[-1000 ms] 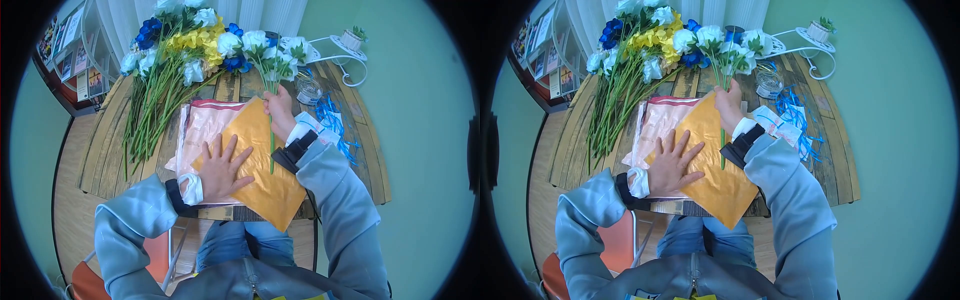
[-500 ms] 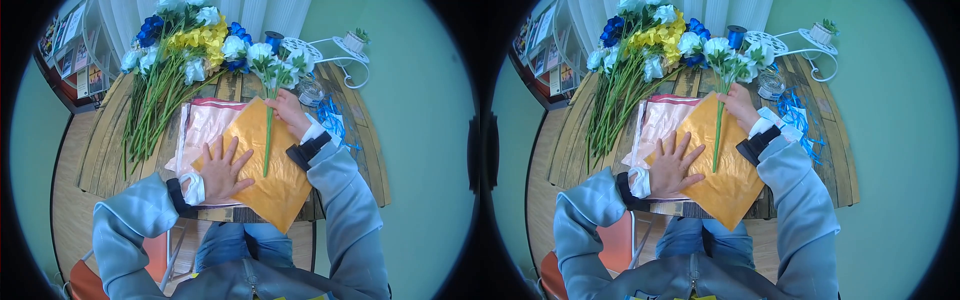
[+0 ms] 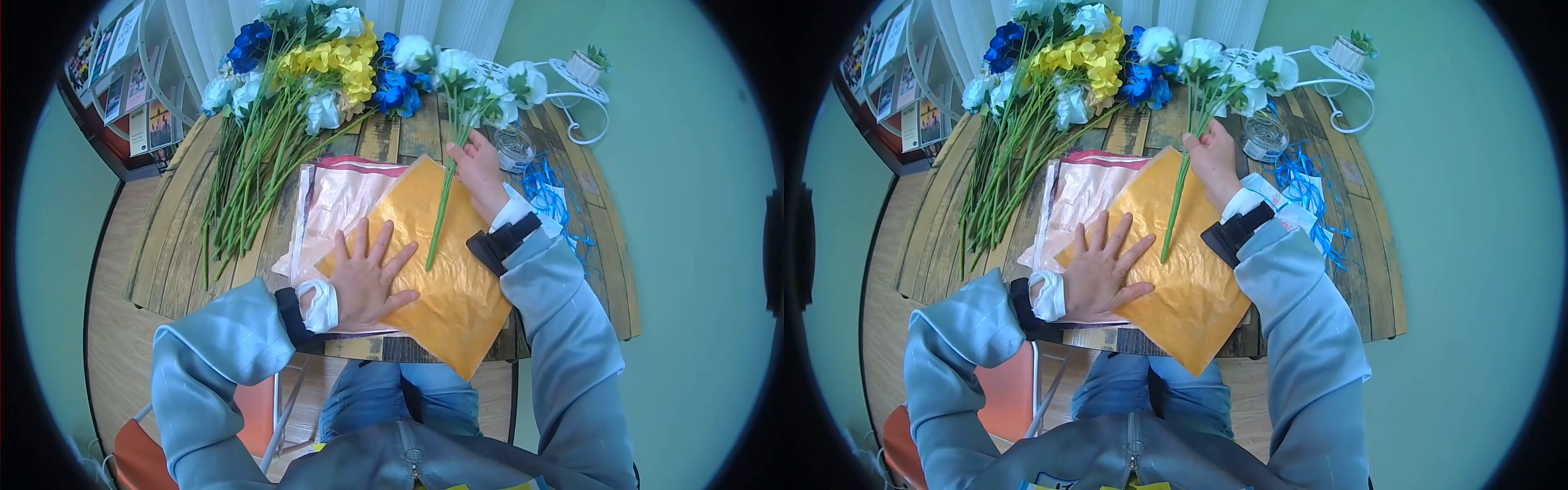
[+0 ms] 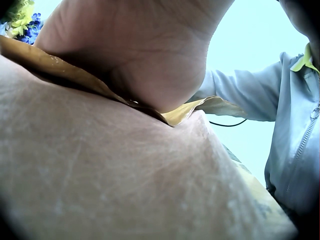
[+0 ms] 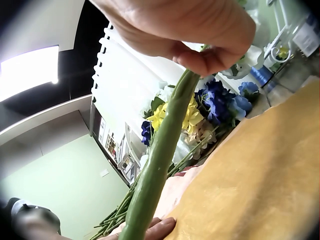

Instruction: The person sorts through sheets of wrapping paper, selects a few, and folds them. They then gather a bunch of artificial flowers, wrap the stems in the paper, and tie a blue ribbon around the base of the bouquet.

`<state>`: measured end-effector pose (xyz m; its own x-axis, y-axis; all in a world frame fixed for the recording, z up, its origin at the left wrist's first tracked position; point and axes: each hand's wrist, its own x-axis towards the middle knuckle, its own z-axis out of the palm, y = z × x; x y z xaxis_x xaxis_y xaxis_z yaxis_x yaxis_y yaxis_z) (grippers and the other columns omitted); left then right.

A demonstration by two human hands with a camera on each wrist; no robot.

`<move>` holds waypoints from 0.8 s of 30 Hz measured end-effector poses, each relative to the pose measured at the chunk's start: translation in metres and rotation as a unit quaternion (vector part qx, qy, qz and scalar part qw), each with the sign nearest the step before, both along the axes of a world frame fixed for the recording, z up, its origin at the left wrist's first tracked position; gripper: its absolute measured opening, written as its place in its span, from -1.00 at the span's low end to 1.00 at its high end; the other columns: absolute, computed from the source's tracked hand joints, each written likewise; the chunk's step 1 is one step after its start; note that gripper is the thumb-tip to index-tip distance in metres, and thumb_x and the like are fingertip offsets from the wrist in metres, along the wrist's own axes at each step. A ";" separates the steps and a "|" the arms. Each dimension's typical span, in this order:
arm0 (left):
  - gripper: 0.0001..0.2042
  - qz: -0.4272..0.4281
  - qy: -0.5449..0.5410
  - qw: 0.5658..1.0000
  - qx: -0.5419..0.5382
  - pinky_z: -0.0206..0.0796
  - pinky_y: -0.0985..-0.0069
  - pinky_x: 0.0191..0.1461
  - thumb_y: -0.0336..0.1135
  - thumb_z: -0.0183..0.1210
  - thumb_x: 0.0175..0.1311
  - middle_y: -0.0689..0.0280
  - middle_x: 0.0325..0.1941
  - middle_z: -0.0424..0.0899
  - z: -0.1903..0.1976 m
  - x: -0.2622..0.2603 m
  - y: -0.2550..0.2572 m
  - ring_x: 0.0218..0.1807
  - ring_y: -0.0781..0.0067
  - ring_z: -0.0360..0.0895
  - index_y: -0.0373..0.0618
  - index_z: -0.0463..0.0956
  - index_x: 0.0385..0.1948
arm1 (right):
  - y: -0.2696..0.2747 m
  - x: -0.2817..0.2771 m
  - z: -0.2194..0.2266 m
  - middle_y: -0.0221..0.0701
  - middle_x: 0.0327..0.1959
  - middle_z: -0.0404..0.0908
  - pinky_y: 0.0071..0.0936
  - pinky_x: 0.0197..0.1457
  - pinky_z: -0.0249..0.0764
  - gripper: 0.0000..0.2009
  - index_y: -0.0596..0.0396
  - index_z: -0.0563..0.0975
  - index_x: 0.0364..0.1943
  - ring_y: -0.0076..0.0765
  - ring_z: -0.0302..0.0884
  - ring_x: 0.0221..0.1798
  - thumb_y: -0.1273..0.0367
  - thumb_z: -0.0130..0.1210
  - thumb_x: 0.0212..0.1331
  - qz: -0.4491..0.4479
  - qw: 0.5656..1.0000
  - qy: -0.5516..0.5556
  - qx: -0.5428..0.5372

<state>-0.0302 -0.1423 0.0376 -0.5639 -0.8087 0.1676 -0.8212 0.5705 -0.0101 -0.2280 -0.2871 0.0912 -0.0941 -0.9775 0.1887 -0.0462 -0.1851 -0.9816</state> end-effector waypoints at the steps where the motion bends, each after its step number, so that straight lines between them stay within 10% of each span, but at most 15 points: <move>1: -0.31 0.000 0.000 1.000 -0.003 -0.25 -0.34 0.24 0.35 -0.26 0.19 -0.03 0.39 -0.01 -0.001 0.000 0.000 0.38 -0.31 -0.13 0.24 0.06 0.33 | 0.001 0.002 -0.001 -0.49 -0.47 0.52 -0.63 -0.43 0.27 -0.79 0.17 0.43 -0.16 -0.66 0.40 -0.49 0.53 0.06 0.09 0.006 1.000 0.010 -0.002; 7: -0.30 0.000 -0.008 1.000 -0.008 -0.22 -0.34 0.22 0.36 -0.26 0.19 -0.03 0.39 0.01 0.001 0.000 0.000 0.37 -0.31 -0.11 0.24 0.05 0.33 | -0.015 0.002 -0.032 -0.45 -0.52 0.47 -0.62 -0.66 0.30 -0.79 0.18 0.43 -0.20 -0.57 0.40 -0.63 0.45 0.14 0.08 0.091 0.973 0.124 0.173; 19: -0.29 0.022 -0.031 0.998 0.056 -0.24 -0.37 0.23 0.38 -0.33 0.19 -0.02 0.40 -0.02 0.015 0.000 -0.005 0.39 -0.33 -0.16 0.28 -0.03 0.35 | -0.004 0.004 -0.022 -0.56 -0.62 0.37 -0.67 -0.61 0.40 -0.78 0.11 0.41 -0.33 -0.67 0.37 -0.64 0.35 0.22 0.06 0.075 0.978 0.131 0.143; 24: -0.39 -0.042 -0.025 0.963 0.266 0.12 -0.13 0.13 0.23 -0.14 0.23 0.06 0.36 0.10 0.057 0.014 -0.035 0.30 -0.18 0.11 0.10 0.22 0.24 | 0.000 -0.001 -0.013 -0.29 -0.35 0.40 -0.59 -0.69 0.36 -0.16 0.30 0.07 0.27 -0.52 0.42 -0.62 0.31 0.31 -0.08 -0.019 0.986 0.140 0.093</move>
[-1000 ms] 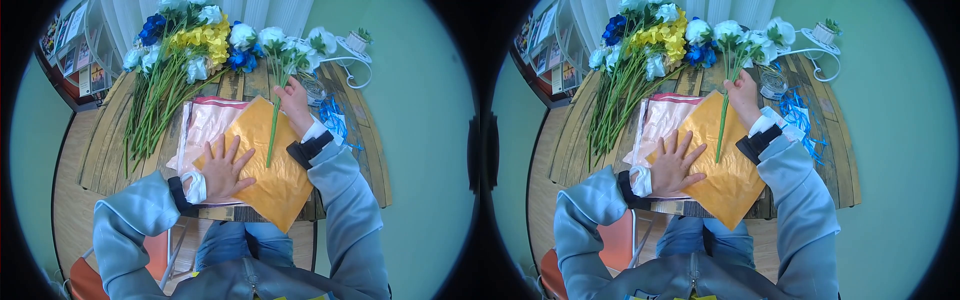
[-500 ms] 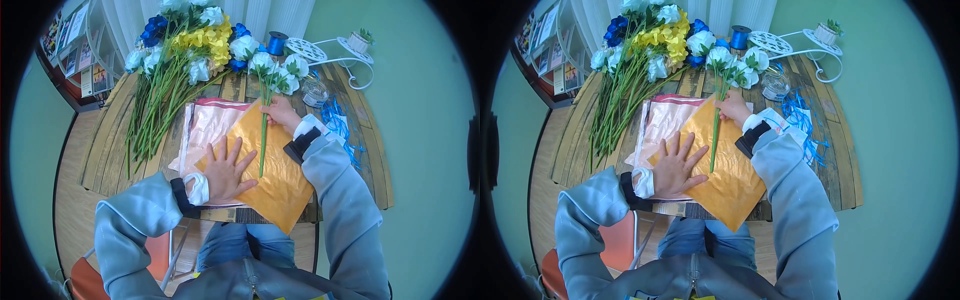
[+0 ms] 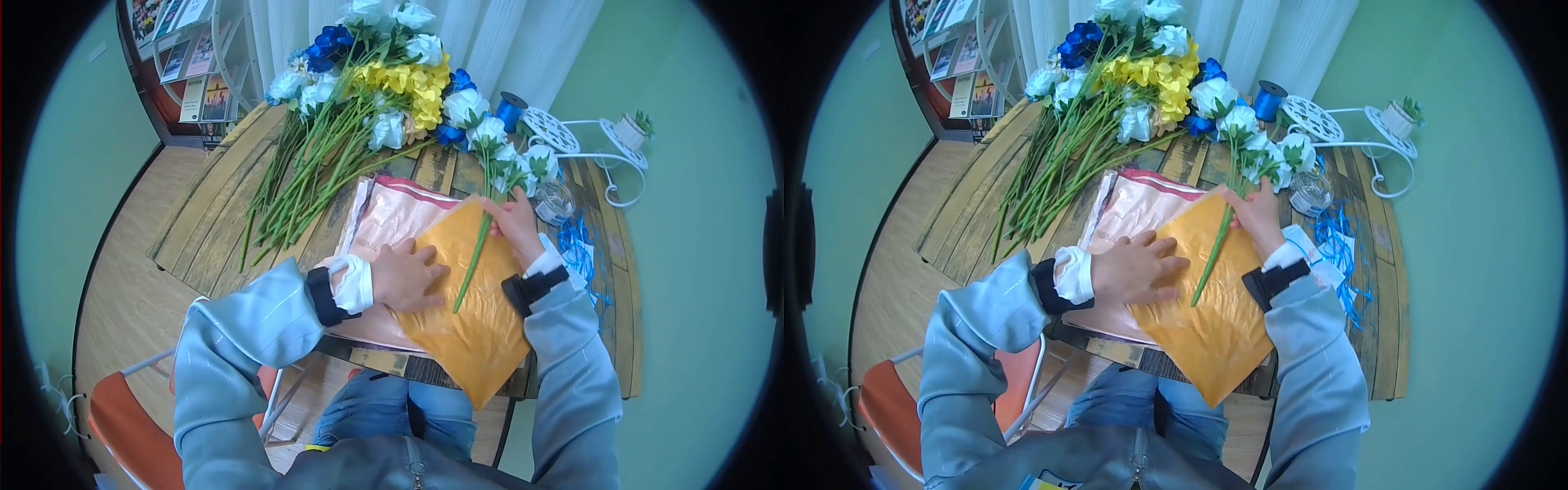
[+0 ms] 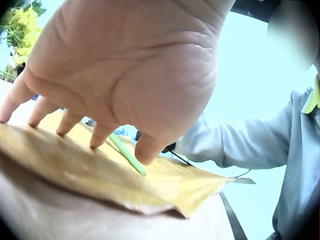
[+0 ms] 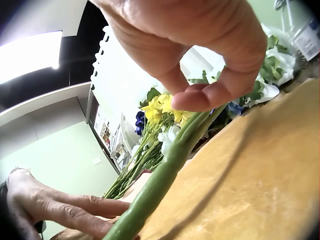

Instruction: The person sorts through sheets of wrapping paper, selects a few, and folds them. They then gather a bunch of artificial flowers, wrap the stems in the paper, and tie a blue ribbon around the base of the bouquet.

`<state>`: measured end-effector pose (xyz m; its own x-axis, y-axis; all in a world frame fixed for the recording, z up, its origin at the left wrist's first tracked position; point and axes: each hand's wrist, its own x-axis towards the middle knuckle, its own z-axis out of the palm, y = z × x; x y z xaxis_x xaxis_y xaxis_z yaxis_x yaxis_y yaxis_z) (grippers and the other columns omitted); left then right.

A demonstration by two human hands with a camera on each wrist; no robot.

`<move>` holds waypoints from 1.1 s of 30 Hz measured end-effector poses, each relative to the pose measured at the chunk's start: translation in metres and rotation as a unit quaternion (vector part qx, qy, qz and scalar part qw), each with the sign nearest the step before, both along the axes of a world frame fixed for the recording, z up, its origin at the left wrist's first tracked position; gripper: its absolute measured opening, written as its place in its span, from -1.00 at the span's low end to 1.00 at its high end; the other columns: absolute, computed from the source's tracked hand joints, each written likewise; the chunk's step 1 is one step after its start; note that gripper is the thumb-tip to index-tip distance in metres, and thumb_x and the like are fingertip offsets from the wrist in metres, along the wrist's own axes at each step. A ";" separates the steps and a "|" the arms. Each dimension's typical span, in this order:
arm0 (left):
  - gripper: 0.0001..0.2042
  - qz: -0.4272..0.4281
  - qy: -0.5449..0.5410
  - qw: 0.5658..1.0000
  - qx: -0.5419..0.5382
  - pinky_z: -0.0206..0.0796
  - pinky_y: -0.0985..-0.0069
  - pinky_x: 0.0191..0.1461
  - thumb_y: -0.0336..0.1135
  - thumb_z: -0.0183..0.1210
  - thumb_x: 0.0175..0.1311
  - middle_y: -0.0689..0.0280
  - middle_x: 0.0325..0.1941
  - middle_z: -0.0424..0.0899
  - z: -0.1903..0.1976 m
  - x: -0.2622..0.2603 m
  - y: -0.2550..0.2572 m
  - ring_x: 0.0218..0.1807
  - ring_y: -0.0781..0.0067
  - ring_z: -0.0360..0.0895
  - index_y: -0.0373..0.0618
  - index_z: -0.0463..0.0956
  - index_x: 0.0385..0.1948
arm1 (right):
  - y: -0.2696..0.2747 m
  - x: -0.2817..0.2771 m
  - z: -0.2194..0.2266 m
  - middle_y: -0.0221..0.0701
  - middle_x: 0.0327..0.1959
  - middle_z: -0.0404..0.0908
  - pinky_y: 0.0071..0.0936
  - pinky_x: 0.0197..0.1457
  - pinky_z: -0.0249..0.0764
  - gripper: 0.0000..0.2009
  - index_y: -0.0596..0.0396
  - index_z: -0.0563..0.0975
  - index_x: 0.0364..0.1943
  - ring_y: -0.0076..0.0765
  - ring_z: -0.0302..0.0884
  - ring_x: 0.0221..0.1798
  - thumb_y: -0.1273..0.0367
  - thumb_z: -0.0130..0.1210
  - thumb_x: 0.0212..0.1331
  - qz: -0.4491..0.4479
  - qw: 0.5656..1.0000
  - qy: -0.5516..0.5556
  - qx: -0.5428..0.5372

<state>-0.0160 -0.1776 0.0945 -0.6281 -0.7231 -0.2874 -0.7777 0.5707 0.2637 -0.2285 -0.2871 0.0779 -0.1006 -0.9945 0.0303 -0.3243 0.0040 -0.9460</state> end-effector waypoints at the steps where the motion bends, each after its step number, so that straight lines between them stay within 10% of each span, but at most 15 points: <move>1: -0.39 0.004 0.001 1.000 -0.004 0.12 -0.13 0.13 0.23 -0.14 0.23 0.06 0.36 0.10 0.000 0.004 -0.005 0.30 -0.18 0.11 0.10 0.22 0.24 | -0.003 -0.005 0.000 -0.29 -0.35 0.40 -0.59 -0.69 0.36 -0.16 0.30 0.07 0.27 -0.52 0.42 -0.62 0.31 0.31 -0.08 0.004 1.000 0.001 -0.004; 6: -0.62 0.066 0.179 0.975 -0.117 0.38 0.34 -0.04 -0.05 0.06 0.17 0.08 -0.10 0.59 0.003 0.035 -0.032 -0.12 0.11 0.55 -0.09 0.54 -0.09 | -0.001 -0.013 -0.001 -0.28 -0.24 0.32 -0.61 -0.70 0.32 -0.24 0.21 0.13 0.27 -0.54 0.39 -0.62 0.37 0.27 -0.06 -0.002 0.996 -0.013 -0.088; 9: -0.74 0.202 0.278 0.919 -0.194 0.42 0.29 -0.16 -0.19 0.07 0.11 0.13 -0.36 0.65 0.015 0.068 -0.063 -0.29 0.10 0.59 -0.07 0.59 -0.24 | 0.004 -0.006 0.009 -0.37 -0.26 0.30 -0.65 -0.69 0.29 -0.39 0.12 0.25 0.22 -0.60 0.35 -0.64 0.44 0.20 0.01 0.022 0.994 -0.051 -0.095; 17: -0.66 0.464 0.230 0.778 -0.357 0.36 0.25 0.00 -0.22 0.10 0.09 0.00 -0.24 0.61 0.009 0.165 -0.146 -0.15 0.02 0.55 -0.20 0.51 -0.12 | 0.040 0.041 0.050 -0.54 -0.31 0.32 -0.74 -0.65 0.25 -0.65 0.08 0.45 0.03 -0.73 0.32 -0.61 0.51 0.08 0.11 0.156 0.985 -0.072 -0.031; 26: -0.59 0.483 0.163 0.833 -0.214 0.32 0.23 0.05 -0.14 0.11 0.12 0.01 -0.14 0.59 -0.004 0.189 -0.187 -0.06 0.01 0.52 -0.23 0.48 -0.07 | 0.047 0.067 0.050 -0.52 -0.35 0.40 -0.77 -0.59 0.25 -0.82 0.17 0.56 -0.15 -0.77 0.33 -0.60 0.51 0.04 0.16 0.298 0.953 -0.053 -0.022; 33: -0.58 0.505 0.270 0.782 -0.246 0.30 0.17 0.05 -0.16 -0.03 0.19 -0.14 -0.11 0.55 0.007 0.190 -0.193 -0.04 -0.12 0.49 -0.33 0.42 -0.05 | 0.046 0.067 0.051 -0.47 -0.30 0.40 -0.75 -0.56 0.27 -0.83 0.20 0.57 -0.17 -0.74 0.36 -0.58 0.51 0.04 0.17 0.314 0.948 -0.027 -0.032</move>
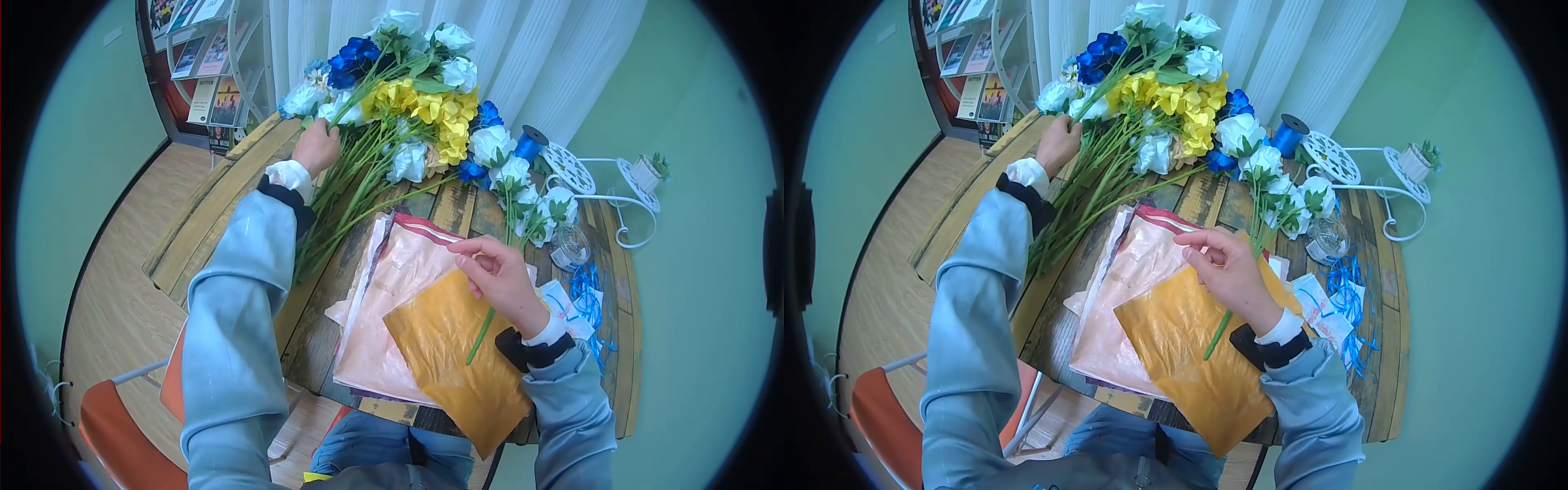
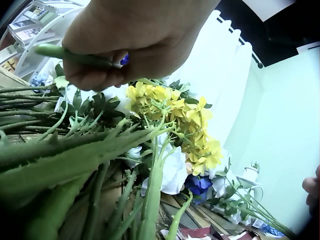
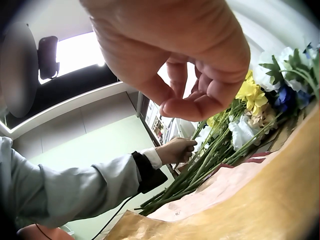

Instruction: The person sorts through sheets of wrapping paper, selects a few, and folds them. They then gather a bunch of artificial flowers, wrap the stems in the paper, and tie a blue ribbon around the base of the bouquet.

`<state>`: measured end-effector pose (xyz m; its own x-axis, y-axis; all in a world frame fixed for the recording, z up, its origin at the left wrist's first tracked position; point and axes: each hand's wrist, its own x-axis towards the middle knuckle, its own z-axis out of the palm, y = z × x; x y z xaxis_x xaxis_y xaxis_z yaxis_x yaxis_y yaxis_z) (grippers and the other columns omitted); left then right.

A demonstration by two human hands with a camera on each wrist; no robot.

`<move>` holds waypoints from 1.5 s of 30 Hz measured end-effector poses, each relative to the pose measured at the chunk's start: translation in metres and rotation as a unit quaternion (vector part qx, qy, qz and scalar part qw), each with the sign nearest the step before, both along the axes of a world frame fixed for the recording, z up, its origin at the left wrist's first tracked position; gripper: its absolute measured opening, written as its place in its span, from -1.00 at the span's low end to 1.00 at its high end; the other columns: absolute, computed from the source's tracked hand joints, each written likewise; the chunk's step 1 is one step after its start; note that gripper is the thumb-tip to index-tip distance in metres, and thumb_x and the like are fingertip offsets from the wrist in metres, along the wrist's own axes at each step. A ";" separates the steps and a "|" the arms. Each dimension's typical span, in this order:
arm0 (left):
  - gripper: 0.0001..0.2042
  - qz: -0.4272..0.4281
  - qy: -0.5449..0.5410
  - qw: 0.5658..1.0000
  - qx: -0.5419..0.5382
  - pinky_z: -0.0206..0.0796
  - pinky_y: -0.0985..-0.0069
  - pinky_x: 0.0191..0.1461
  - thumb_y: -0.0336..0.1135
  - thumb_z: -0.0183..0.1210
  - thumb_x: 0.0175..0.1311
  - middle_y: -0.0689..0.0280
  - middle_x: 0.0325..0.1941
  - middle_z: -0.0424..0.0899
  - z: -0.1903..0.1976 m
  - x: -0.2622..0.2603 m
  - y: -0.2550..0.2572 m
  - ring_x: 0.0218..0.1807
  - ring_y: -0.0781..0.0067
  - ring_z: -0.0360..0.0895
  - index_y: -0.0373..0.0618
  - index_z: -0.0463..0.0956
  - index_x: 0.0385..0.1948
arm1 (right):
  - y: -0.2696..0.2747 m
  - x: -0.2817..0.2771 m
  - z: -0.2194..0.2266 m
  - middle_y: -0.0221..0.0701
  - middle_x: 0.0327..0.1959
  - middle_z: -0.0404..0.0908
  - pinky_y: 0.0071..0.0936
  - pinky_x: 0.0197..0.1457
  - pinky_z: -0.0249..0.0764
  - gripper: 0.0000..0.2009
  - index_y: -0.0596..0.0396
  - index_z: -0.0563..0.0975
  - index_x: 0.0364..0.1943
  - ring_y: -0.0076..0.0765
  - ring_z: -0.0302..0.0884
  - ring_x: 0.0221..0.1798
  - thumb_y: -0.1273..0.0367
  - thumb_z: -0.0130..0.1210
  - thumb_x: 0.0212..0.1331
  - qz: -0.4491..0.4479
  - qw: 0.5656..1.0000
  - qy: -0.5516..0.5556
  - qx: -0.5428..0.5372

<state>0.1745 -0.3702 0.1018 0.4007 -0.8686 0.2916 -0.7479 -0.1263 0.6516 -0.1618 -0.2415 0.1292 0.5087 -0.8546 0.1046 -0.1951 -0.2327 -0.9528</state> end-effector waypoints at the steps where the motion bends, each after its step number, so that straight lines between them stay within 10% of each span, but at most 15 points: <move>1: -0.59 0.005 0.026 0.999 -0.036 0.30 0.18 0.02 -0.15 -0.03 0.20 -0.13 -0.14 0.56 0.004 -0.003 0.002 -0.07 -0.11 0.50 -0.34 0.43 -0.09 | 0.000 0.000 0.000 -0.47 -0.30 0.40 -0.75 -0.56 0.27 -0.83 0.20 0.57 -0.17 -0.74 0.36 -0.58 0.51 0.04 0.17 -0.001 1.000 -0.001 -0.001; 9: -0.58 -0.025 0.179 0.970 -0.162 0.29 0.31 -0.07 -0.08 -0.03 0.21 -0.06 -0.28 0.60 0.047 -0.031 0.022 -0.17 0.07 0.54 -0.37 0.51 -0.27 | -0.003 -0.004 0.004 -0.49 -0.35 0.43 -0.75 -0.55 0.27 -0.82 0.18 0.56 -0.15 -0.74 0.37 -0.56 0.49 0.05 0.17 -0.010 1.000 -0.014 -0.016; 14: -0.69 -0.137 0.309 0.912 -0.234 0.21 0.53 -0.32 -0.19 -0.03 0.25 0.29 -0.50 0.49 0.064 -0.079 0.055 -0.42 0.52 0.37 -0.32 0.49 -0.33 | -0.005 -0.007 0.019 -0.51 -0.38 0.47 -0.76 -0.57 0.26 -0.77 0.14 0.52 -0.06 -0.75 0.37 -0.55 0.45 0.04 0.20 -0.024 0.999 -0.034 -0.030; 20: -0.84 -0.250 0.485 0.823 -0.159 -0.21 0.72 -0.72 -0.20 -0.03 0.34 0.56 -0.67 0.24 0.058 -0.175 0.143 -0.74 0.80 0.03 -0.07 0.39 -0.33 | -0.007 -0.010 0.045 -0.47 -0.31 0.49 -0.74 -0.56 0.29 -0.61 0.16 0.38 0.12 -0.67 0.37 -0.56 0.26 0.00 0.28 -0.092 0.988 -0.118 -0.046; 28: -0.86 -0.353 0.536 0.767 0.023 -0.09 0.76 -0.61 -0.27 0.02 0.32 0.57 -0.61 0.27 0.019 -0.230 0.201 -0.64 0.82 0.12 -0.09 0.40 -0.22 | -0.007 -0.050 0.045 -0.44 -0.28 0.55 -0.72 -0.62 0.21 -0.64 0.07 0.36 0.09 -0.70 0.30 -0.62 0.21 -0.03 0.29 -0.095 0.943 -0.316 0.043; 36: -0.84 -0.374 0.518 0.759 0.126 -0.28 0.76 -0.70 -0.16 -0.03 0.36 0.57 -0.65 0.16 0.052 -0.245 0.170 -0.74 0.81 -0.03 0.02 0.33 -0.21 | 0.009 -0.055 0.025 -0.56 -0.46 0.49 -0.79 -0.61 0.12 -0.70 0.08 0.42 0.04 -0.79 0.25 -0.64 0.27 -0.02 0.29 -0.088 0.974 -0.206 0.019; 45: -0.81 -0.350 0.553 0.748 0.111 -0.32 0.74 -0.71 -0.11 -0.07 0.38 0.58 -0.68 0.09 0.040 -0.255 0.159 -0.74 0.81 -0.06 0.01 0.36 -0.26 | -0.005 -0.114 0.045 -0.59 -0.73 0.36 -0.67 -0.61 0.14 -0.68 0.17 0.56 -0.43 -0.73 0.24 -0.68 0.14 0.20 0.11 -0.303 0.946 0.002 -0.110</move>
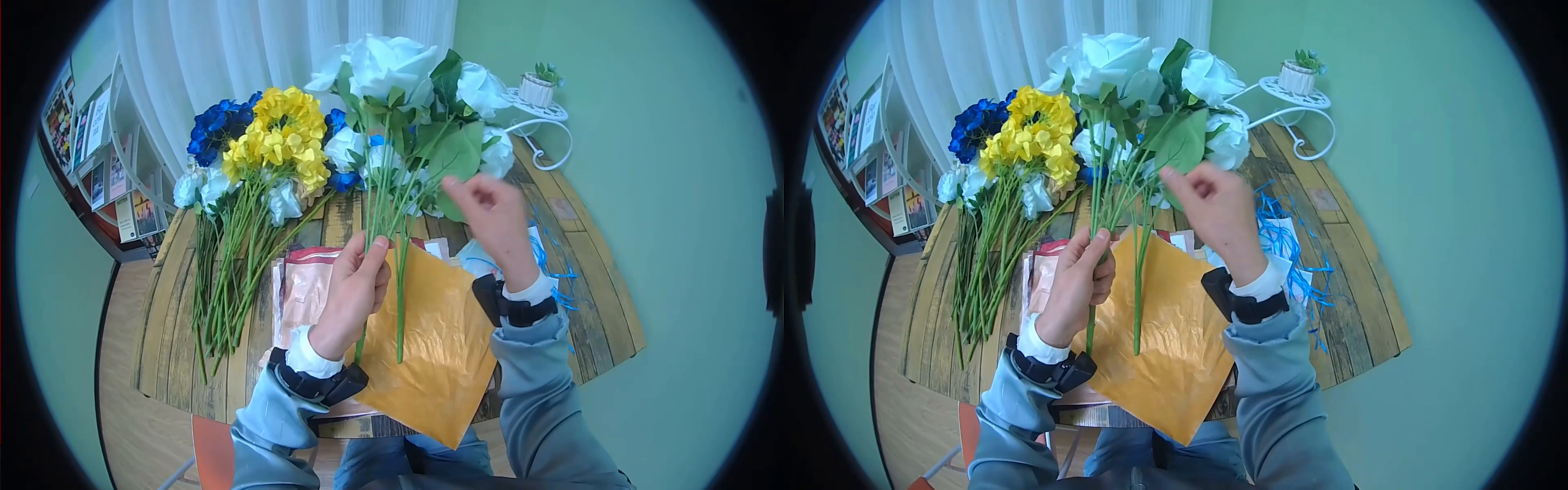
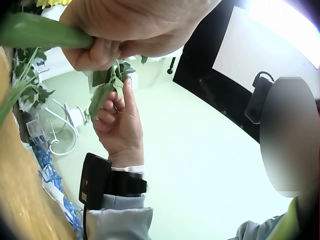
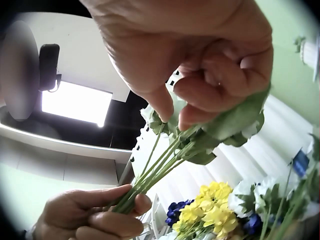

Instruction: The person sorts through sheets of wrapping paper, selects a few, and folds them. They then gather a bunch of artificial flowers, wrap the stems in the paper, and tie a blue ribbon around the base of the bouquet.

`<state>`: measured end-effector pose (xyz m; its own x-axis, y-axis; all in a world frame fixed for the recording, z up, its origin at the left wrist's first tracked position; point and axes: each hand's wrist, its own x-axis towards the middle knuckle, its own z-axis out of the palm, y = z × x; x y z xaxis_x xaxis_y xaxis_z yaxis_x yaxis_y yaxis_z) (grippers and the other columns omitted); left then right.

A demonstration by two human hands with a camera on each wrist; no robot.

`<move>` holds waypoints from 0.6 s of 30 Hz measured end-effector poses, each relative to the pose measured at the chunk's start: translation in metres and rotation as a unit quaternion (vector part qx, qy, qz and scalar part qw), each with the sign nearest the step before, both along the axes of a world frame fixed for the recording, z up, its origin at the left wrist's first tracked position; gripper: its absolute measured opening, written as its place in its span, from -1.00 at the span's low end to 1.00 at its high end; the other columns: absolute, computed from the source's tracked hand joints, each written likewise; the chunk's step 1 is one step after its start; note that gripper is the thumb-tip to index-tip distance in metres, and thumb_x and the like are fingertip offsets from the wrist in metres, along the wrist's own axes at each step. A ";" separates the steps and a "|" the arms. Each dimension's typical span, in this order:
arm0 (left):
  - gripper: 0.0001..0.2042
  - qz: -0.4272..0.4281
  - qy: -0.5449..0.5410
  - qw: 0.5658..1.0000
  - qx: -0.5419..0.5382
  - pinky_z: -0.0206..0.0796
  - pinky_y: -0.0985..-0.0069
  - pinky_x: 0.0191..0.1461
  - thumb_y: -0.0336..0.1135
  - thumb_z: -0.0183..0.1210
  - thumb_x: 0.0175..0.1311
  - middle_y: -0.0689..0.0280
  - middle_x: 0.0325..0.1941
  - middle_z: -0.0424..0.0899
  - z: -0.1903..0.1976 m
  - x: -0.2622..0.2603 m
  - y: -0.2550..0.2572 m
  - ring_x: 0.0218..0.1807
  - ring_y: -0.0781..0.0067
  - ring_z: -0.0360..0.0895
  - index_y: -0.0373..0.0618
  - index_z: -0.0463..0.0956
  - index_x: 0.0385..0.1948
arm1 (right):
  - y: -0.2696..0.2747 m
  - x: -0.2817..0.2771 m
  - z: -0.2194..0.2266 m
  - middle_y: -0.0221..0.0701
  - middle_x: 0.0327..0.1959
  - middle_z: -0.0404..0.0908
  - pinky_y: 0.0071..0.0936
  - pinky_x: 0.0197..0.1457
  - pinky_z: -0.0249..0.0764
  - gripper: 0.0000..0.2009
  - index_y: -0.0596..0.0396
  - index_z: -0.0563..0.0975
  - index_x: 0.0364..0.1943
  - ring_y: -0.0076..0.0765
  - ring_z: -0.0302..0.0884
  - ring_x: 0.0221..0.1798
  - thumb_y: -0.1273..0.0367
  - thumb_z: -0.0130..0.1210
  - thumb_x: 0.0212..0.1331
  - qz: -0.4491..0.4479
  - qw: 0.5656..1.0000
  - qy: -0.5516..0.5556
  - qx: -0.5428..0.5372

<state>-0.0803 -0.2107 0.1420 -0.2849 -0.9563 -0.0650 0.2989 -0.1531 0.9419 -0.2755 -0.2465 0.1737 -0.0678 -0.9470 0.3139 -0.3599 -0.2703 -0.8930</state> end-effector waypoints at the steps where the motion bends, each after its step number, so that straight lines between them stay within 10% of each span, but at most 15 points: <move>1: -0.81 0.006 -0.002 1.000 -0.010 -0.32 0.74 -0.71 -0.12 -0.07 0.38 0.58 -0.68 0.09 0.000 -0.002 0.000 -0.74 0.81 -0.06 0.00 0.37 -0.26 | 0.000 -0.005 0.003 -0.54 -0.63 0.39 -0.63 -0.52 0.21 -0.67 0.17 0.54 -0.31 -0.66 0.30 -0.58 0.17 0.24 0.05 -0.078 0.994 0.008 -0.082; 6: -0.84 -0.023 -0.010 1.000 0.003 -0.33 0.74 -0.71 -0.16 -0.07 0.38 0.58 -0.68 0.09 0.000 -0.007 0.007 -0.75 0.80 -0.07 0.00 0.37 -0.26 | 0.005 -0.011 0.012 -0.28 -0.09 0.34 -0.31 0.03 0.23 -0.38 0.04 0.34 0.12 -0.20 0.24 0.02 0.31 0.32 -0.11 -0.265 0.889 0.156 -0.339; 9: -0.86 -0.043 -0.017 0.999 0.014 -0.33 0.73 -0.71 -0.19 -0.07 0.38 0.57 -0.68 0.09 0.007 -0.009 0.016 -0.75 0.80 -0.07 -0.01 0.36 -0.26 | -0.013 -0.029 -0.002 -0.28 -0.16 0.39 -0.33 0.00 0.26 -0.37 0.03 0.33 0.15 -0.23 0.31 -0.05 0.37 0.30 -0.11 -0.268 0.873 0.191 -0.360; 13: -0.86 -0.046 -0.035 0.998 0.006 -0.34 0.72 -0.71 -0.21 -0.08 0.38 0.58 -0.70 0.09 0.009 -0.010 0.017 -0.75 0.81 -0.08 -0.02 0.37 -0.26 | -0.022 -0.050 -0.006 -0.32 -0.29 0.42 -0.37 -0.03 0.30 -0.36 0.05 0.31 0.17 -0.28 0.33 -0.19 0.47 0.24 -0.13 -0.210 0.923 -0.040 -0.320; 18: -0.86 -0.053 -0.045 0.997 -0.029 -0.33 0.72 -0.70 -0.22 -0.09 0.39 0.58 -0.71 0.10 0.006 -0.013 0.015 -0.75 0.80 -0.08 -0.03 0.39 -0.23 | -0.010 -0.049 0.006 -0.38 -0.24 0.34 -0.47 -0.11 0.32 -0.39 0.01 0.35 0.14 -0.34 0.31 -0.26 0.47 0.26 -0.13 -0.264 0.887 0.140 -0.352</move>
<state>-0.0930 -0.1953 0.1477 -0.3792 -0.9244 -0.0410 0.1985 -0.1245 0.9722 -0.3244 -0.2567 0.1794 -0.2704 -0.3686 0.8894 -0.7833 -0.4530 -0.4258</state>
